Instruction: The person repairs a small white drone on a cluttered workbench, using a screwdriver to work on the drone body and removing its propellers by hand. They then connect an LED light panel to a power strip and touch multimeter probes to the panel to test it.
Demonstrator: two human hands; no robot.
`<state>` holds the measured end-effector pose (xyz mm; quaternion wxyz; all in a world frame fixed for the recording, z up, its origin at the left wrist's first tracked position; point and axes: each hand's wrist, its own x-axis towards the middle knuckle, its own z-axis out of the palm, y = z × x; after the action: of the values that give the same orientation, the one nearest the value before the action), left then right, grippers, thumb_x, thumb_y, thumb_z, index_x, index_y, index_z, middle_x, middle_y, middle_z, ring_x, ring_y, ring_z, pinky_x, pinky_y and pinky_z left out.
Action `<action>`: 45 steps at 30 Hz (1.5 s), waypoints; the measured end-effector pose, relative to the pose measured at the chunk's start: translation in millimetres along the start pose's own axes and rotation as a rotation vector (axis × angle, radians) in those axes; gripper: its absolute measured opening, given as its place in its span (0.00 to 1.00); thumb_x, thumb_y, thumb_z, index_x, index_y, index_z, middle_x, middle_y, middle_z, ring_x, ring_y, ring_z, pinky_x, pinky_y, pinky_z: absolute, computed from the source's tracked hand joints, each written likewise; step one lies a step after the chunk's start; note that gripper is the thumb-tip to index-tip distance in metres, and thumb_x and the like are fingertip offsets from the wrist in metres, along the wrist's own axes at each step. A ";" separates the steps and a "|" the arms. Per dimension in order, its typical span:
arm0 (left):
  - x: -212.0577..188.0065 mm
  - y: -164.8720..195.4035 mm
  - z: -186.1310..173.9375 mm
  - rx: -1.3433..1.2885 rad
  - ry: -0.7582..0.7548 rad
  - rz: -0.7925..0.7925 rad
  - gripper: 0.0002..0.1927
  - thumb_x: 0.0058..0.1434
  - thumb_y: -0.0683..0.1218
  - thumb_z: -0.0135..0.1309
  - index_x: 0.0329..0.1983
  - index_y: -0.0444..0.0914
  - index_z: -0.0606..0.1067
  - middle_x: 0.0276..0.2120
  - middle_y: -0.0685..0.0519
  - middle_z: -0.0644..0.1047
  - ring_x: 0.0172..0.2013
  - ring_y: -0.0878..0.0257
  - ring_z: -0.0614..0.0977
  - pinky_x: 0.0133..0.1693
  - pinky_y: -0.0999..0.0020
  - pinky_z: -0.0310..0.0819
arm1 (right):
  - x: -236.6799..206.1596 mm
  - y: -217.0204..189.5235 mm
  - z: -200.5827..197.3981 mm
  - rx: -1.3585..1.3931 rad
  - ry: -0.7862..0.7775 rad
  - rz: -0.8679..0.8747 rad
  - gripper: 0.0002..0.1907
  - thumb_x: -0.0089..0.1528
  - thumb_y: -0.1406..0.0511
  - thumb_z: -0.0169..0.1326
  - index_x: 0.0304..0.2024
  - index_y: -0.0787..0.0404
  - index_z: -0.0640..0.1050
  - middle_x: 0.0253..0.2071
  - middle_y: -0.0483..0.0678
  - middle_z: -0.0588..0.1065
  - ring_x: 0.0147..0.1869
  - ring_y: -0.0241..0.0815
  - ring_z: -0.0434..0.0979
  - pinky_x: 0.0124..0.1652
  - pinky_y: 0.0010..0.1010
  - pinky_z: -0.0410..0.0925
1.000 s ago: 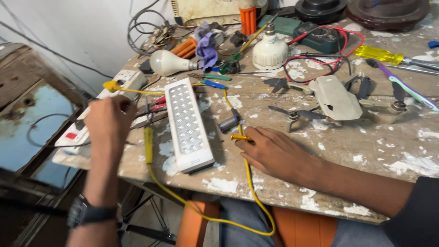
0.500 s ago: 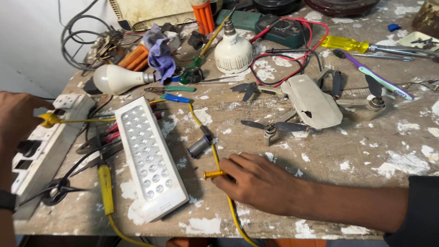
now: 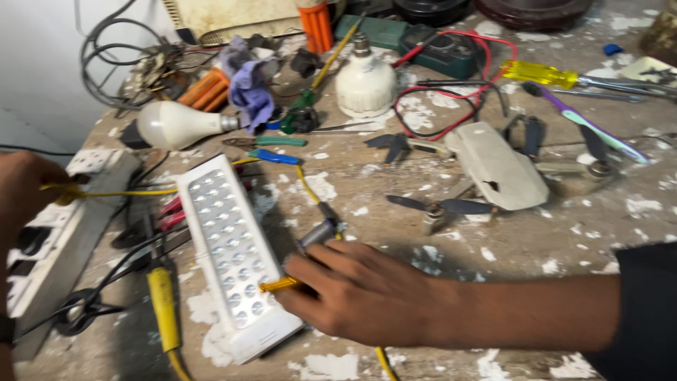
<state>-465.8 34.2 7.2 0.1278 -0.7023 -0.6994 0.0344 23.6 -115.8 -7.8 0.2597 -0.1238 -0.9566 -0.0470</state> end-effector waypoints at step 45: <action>1.9 14.2 -14.3 -0.411 0.021 -0.343 0.23 0.36 0.44 0.77 0.36 0.35 0.82 0.39 0.41 0.82 0.40 0.47 0.86 0.42 0.58 0.82 | 285.3 145.0 221.1 0.410 -0.005 0.366 0.11 0.55 0.70 0.59 0.39 0.63 0.85 0.35 0.61 0.81 0.41 0.56 0.83 0.47 0.42 0.74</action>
<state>-448.7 34.3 17.9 -0.0063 -0.5852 -0.7990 -0.1381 -283.9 118.8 -49.3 0.2813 -0.2393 -0.9085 0.1955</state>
